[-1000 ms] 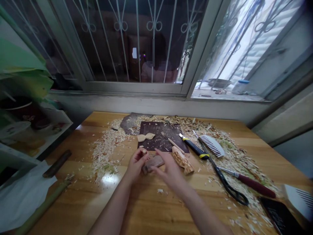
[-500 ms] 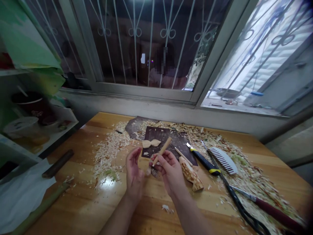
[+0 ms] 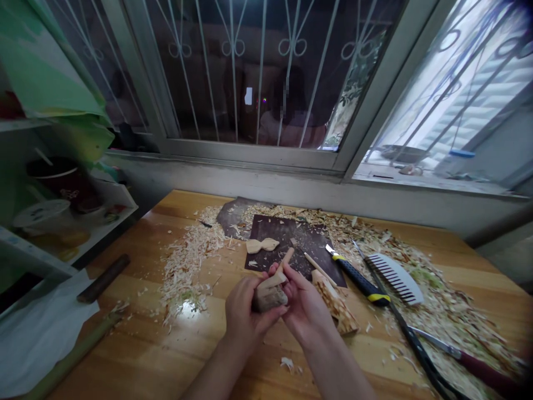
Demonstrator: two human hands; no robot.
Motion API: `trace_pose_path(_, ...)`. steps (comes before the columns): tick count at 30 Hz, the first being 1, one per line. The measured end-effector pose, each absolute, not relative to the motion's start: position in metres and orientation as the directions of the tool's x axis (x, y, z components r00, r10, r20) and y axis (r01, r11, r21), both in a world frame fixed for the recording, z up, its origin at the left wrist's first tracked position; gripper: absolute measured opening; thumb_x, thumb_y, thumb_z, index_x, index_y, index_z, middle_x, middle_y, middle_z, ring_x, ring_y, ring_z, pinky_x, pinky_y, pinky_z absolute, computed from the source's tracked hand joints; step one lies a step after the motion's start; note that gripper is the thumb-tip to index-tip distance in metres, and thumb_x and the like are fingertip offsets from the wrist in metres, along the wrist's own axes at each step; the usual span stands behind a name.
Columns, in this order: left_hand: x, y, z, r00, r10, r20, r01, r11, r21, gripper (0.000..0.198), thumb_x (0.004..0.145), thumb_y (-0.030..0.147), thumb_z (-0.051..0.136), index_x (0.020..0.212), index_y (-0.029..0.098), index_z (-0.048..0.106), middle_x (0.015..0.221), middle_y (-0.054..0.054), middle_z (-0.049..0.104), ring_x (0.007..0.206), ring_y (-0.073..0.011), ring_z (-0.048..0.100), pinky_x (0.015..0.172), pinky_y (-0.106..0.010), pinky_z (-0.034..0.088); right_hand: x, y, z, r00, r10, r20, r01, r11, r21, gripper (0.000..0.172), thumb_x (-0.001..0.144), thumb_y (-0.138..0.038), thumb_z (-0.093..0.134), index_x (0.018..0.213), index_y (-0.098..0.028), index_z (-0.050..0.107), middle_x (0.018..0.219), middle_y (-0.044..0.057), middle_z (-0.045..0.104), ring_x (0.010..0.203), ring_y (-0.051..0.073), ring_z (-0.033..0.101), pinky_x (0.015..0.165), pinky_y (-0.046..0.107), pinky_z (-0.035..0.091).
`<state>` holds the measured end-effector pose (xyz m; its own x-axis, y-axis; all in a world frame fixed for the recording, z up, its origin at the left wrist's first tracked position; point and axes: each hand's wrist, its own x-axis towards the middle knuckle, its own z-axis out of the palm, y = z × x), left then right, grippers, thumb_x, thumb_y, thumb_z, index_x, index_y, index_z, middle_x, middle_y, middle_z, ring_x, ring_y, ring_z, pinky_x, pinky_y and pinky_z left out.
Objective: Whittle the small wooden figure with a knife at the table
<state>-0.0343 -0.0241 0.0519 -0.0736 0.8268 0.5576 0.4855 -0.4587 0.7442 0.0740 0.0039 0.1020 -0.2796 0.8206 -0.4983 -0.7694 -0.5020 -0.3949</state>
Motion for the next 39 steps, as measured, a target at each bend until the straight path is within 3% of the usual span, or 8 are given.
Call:
trace_pose_path(9,-0.036,-0.029,0.06,-0.061,0.752,0.657,0.672,-0.456,0.584,0.04,0.066,0.046,0.066,0.095,0.02,0.055,0.079,-0.005,0.066,0.069,-0.0189,0.061,0.059,-0.028,0.047,0.069,0.002,0.108,-0.325,0.773,-0.545,-0.745,-0.564,-0.357,0.019,0.082,-0.022,0.052,0.072,-0.012,0.064,0.06,0.002,0.066,0.055,0.011,0.063,0.057,0.021,0.051)
trace_pose_path(14,-0.038,-0.03,0.062,-0.083,0.759,0.646,0.68,-0.431,0.593,0.031,0.067,0.044,0.064,0.085,0.021,0.055,0.07,-0.003,0.064,0.062,-0.0177,0.06,0.054,-0.027,0.045,0.072,0.005,0.105,-0.272,0.799,-0.535,-0.741,-0.529,-0.414,0.004,0.074,-0.018,0.061,0.076,-0.014,0.062,0.065,0.0,0.067,0.053,0.01,0.061,0.054,0.02,0.05)
trace_pose_path(17,-0.038,-0.031,0.062,-0.078,0.753,0.653,0.665,-0.449,0.598,0.03,0.067,0.043,0.064,0.085,0.021,0.054,0.07,-0.003,0.064,0.062,-0.0178,0.059,0.055,-0.027,0.044,0.076,0.007,0.103,-0.247,0.829,-0.502,-0.728,-0.501,-0.469,0.01,0.068,-0.014,0.065,0.077,-0.016,0.06,0.064,-0.001,0.066,0.049,0.01,0.059,0.048,0.019,0.048)
trace_pose_path(22,-0.036,-0.032,0.064,-0.141,0.774,0.617,0.539,-0.462,0.704,0.031,0.073,0.049,0.054,0.088,0.021,0.055,0.07,-0.004,0.062,0.061,-0.0168,0.058,0.053,-0.026,0.045,0.079,0.006,0.1,-0.202,0.905,-0.375,-0.737,-0.392,-0.551,0.017,0.065,-0.012,0.069,0.077,-0.018,0.059,0.068,-0.002,0.067,0.054,0.01,0.061,0.05,0.018,0.049)
trace_pose_path(25,-0.036,-0.034,0.067,-0.112,0.756,0.644,0.572,-0.481,0.664,0.032,0.072,0.05,0.056,0.086,0.021,0.056,0.068,-0.003,0.063,0.059,-0.0165,0.058,0.051,-0.026,0.044,0.079,0.004,0.101,-0.184,0.919,-0.349,-0.721,-0.368,-0.587,0.02,0.064,-0.015,0.07,0.08,-0.018,0.059,0.068,-0.002,0.067,0.052,0.009,0.06,0.048,0.018,0.049)
trace_pose_path(31,-0.034,-0.039,0.072,-0.02,0.701,0.712,0.719,-0.485,0.497,0.038,0.067,0.042,0.067,0.096,0.022,0.054,0.077,-0.004,0.068,0.065,-0.0182,0.062,0.057,-0.027,0.046,0.078,0.007,0.104,-0.218,0.857,-0.468,-0.687,-0.475,-0.55,0.02,0.064,-0.019,0.069,0.082,-0.017,0.06,0.063,-0.002,0.067,0.046,0.01,0.059,0.044,0.02,0.046)
trace_pose_path(39,-0.032,-0.04,0.072,-0.047,0.725,0.687,0.732,-0.443,0.518,0.037,0.069,0.038,0.066,0.1,0.022,0.053,0.081,-0.004,0.068,0.069,-0.0189,0.063,0.06,-0.027,0.048,0.075,0.009,0.096,-0.272,0.804,-0.528,-0.685,-0.547,-0.481,0.012,0.067,-0.024,0.067,0.075,-0.017,0.062,0.059,-0.002,0.066,0.046,0.011,0.059,0.047,0.022,0.047)
